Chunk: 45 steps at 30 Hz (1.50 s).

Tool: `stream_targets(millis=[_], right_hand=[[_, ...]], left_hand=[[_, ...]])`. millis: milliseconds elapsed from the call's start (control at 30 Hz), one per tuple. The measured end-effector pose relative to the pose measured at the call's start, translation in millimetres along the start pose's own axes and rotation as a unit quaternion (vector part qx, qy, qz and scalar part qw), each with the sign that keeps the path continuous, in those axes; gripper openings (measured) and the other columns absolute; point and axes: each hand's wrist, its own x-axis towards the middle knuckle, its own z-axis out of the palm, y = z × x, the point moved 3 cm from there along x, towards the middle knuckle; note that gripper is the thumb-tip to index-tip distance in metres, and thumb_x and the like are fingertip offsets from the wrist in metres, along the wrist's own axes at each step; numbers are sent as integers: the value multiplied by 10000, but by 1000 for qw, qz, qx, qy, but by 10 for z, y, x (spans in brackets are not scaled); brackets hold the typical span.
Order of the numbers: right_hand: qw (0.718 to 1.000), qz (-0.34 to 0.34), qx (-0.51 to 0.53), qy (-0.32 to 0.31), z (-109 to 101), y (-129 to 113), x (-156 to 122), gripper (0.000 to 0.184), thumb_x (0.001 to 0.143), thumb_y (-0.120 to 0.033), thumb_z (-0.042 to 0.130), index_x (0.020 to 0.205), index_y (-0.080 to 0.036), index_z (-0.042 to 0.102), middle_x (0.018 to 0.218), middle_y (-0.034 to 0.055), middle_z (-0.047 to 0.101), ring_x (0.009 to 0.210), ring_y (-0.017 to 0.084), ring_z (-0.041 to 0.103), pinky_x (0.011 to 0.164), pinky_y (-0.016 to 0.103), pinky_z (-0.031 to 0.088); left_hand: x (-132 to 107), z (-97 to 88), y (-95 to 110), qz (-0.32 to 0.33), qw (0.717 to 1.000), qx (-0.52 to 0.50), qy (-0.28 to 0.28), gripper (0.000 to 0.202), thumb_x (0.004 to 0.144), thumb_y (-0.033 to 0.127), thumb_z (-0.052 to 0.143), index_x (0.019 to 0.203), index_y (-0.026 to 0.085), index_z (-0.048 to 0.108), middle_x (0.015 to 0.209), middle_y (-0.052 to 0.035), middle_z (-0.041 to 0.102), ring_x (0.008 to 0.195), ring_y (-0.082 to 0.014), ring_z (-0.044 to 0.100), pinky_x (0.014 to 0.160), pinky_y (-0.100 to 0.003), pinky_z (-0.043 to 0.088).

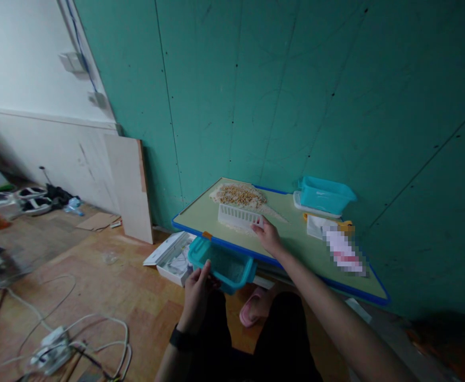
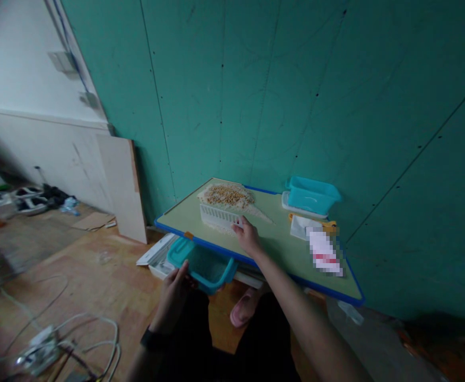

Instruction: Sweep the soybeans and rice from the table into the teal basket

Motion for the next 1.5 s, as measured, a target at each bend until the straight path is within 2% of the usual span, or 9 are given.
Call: stream_targets(millis=[233, 400, 567, 700, 800, 933, 1200, 1333, 1500], right_hand=[[999, -8, 26, -18, 121, -32, -3, 104, 878, -345, 577, 903, -245, 584, 923, 55, 736, 890, 237, 696, 848, 339, 537], [996, -3, 82, 23, 59, 69, 54, 223, 882, -375, 570, 1021, -210, 625, 1081, 118, 754, 1049, 263, 702, 967, 389, 524], [993, 0, 91, 73, -452, 197, -86, 439, 844, -532, 610, 1109, -183, 635, 1175, 159, 739, 1140, 302, 679, 1021, 442, 503], [993, 28, 21, 115, -948, 336, -392, 439, 849, -546, 607, 1104, -191, 646, 1145, 154, 748, 1132, 305, 680, 1008, 463, 506], [991, 46, -17, 128, -1116, 413, -596, 412, 850, -546, 595, 1076, -206, 652, 1107, 138, 759, 1100, 303, 691, 986, 469, 515], [987, 62, -53, 136, -1093, 383, -759, 357, 854, -533, 572, 1011, -224, 659, 1018, 120, 780, 999, 299, 722, 879, 433, 560], [991, 66, -63, 102, -929, 183, -938, 311, 880, -542, 548, 937, -247, 631, 920, 104, 784, 908, 293, 741, 738, 360, 568], [993, 62, -50, 83, -953, 199, -961, 306, 895, -535, 562, 936, -242, 643, 953, 102, 783, 936, 290, 736, 782, 371, 571], [990, 50, -36, 124, -1117, 335, -967, 373, 899, -544, 589, 1071, -223, 668, 1099, 115, 768, 1104, 300, 696, 963, 444, 535]], left_hand=[[31, -33, -13, 3, 1000, 14, -10, 512, 613, 555, 902, 550, 186, 552, 457, 39, 567, 418, -125, 572, 448, -239, 470], [53, -52, -10, 0, 1000, 20, -6, 517, 594, 560, 909, 534, 183, 560, 450, 37, 562, 412, -130, 564, 460, -254, 483], [4, -58, 33, 5, 1000, 24, -14, 494, 618, 533, 906, 548, 185, 562, 461, 41, 549, 429, -116, 535, 467, -238, 473], [-67, -71, 9, -3, 1000, 18, 4, 478, 608, 512, 916, 589, 187, 566, 499, 55, 532, 458, -96, 506, 470, -209, 449], [-100, -76, -15, 5, 1000, 19, 16, 458, 649, 502, 896, 595, 195, 561, 514, 58, 516, 467, -94, 493, 455, -202, 407], [-129, -54, -2, 6, 1000, 19, 12, 430, 673, 495, 883, 613, 201, 574, 533, 58, 519, 471, -99, 484, 452, -214, 395], [-239, 32, -24, -20, 999, 17, 31, 517, 569, 532, 921, 593, 198, 527, 498, 74, 489, 465, -94, 486, 461, -211, 400], [-245, 89, -26, -44, 998, 14, 35, 542, 537, 544, 935, 583, 193, 524, 491, 69, 515, 474, -106, 526, 508, -234, 474], [-195, 143, 9, -36, 999, 34, 16, 547, 543, 582, 922, 573, 192, 540, 486, 50, 542, 458, -118, 545, 488, -241, 470]])
